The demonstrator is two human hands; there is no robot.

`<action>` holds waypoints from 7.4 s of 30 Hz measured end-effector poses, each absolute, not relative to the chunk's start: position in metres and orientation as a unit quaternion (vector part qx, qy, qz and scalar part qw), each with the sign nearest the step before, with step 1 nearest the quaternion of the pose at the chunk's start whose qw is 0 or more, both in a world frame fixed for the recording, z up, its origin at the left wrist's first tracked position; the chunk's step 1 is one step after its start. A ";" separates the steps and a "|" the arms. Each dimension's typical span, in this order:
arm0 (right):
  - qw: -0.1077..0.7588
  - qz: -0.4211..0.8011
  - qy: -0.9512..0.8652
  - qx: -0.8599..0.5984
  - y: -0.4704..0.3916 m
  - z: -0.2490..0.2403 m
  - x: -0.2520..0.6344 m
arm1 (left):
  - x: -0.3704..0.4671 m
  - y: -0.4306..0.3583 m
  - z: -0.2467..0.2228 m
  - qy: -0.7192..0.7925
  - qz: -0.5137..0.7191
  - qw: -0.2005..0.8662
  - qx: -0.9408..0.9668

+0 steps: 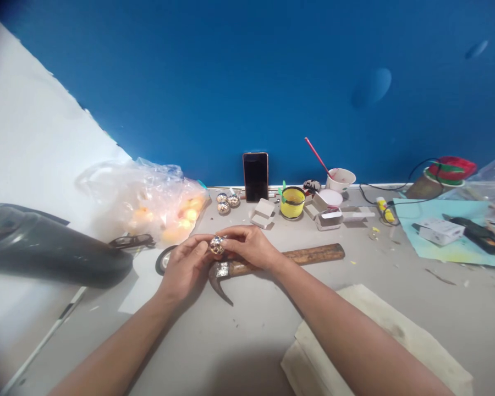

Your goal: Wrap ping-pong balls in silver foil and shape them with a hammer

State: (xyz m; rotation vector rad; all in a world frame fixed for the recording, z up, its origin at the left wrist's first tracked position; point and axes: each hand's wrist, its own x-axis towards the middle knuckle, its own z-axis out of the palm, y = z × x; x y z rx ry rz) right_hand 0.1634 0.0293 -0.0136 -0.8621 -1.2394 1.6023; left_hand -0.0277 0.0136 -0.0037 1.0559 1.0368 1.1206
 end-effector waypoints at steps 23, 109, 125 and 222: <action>0.432 0.692 -0.469 -0.338 0.031 -0.012 0.169 | -0.022 0.008 -0.004 0.468 0.487 0.587 0.446; 0.492 0.689 -0.441 -0.297 0.024 -0.008 0.159 | -0.028 0.007 0.000 0.456 0.489 0.440 0.599; 0.501 0.629 -0.507 -0.310 0.022 -0.009 0.155 | -0.029 0.010 0.002 0.463 0.461 0.574 0.493; 0.383 0.735 -0.449 -0.334 0.036 -0.015 0.171 | -0.022 0.002 -0.008 0.463 0.458 0.286 0.703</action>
